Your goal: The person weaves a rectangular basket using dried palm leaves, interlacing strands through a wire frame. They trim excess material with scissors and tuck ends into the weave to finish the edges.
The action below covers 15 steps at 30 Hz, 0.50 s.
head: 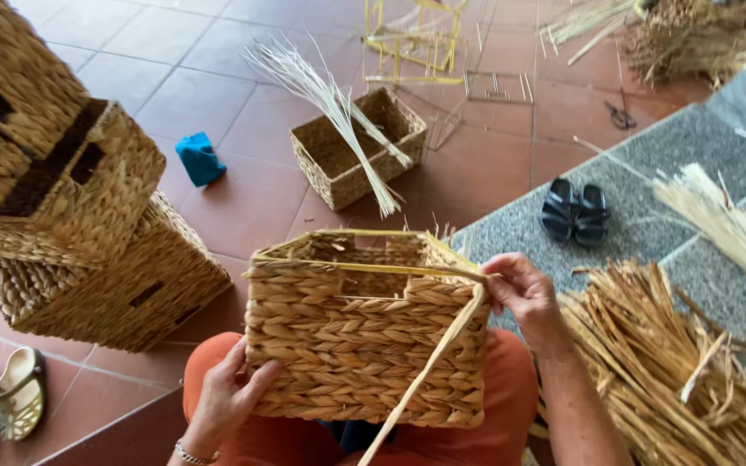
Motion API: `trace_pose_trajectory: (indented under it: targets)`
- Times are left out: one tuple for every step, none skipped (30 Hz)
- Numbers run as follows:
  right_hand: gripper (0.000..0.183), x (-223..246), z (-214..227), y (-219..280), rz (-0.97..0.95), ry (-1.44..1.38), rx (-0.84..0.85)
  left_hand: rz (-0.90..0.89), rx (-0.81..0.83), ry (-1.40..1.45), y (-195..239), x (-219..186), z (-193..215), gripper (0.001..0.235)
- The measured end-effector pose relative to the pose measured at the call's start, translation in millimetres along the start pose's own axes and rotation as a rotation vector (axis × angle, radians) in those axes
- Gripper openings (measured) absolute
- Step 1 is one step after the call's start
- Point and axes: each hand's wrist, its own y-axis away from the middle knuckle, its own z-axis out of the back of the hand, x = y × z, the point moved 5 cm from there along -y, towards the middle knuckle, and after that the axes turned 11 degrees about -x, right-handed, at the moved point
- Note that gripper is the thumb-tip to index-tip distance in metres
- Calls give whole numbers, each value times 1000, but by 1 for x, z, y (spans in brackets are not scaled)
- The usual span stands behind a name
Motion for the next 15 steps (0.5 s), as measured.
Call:
trace_pose_trajectory:
  targets:
    - [14, 6, -5, 8, 30, 128, 28, 54, 9, -98, 8, -1, 6, 58]
    - [17, 14, -11, 12, 69, 255, 60, 99, 11, -193, 13, -5, 12, 58]
    - [17, 32, -18, 20, 252, 344, 49, 51, 8, -419, 16, -13, 19, 53]
    - [17, 50, -24, 30, 439, 435, 47, 6, -1, -638, 20, -21, 24, 48]
    - [17, 66, -31, 41, 625, 524, 46, -41, -8, -856, 22, -29, 26, 44]
    - [18, 75, -36, 47, 631, 557, 19, -191, -104, -923, 24, -44, 27, 43]
    - [19, 82, -41, 52, 635, 590, -7, -340, -202, -987, 28, -60, 27, 43]
    - [20, 89, -43, 54, 648, 623, -35, -493, -310, -1045, 31, -77, 25, 44]
    - [21, 95, -47, 54, 678, 662, -42, -618, -350, -919, 35, -93, 19, 37]
    - [22, 98, -51, 55, 707, 701, -53, -743, -387, -790, 40, -106, 9, 29]
    - [23, 101, -54, 58, 737, 740, -65, -863, -425, -657, 43, -119, -4, 21]
    - [23, 101, -56, 58, 737, 727, -57, -919, -286, -503, 39, -128, -25, 17]
    - [22, 100, -56, 57, 737, 713, -50, -967, -146, -347, 35, -136, -46, 13]
    - [22, 99, -55, 57, 740, 700, -43, -947, -43, -275, 32, -142, -68, 17]
    - [20, 96, -52, 54, 692, 666, -50, -924, 60, -203, 28, -147, -90, 21]
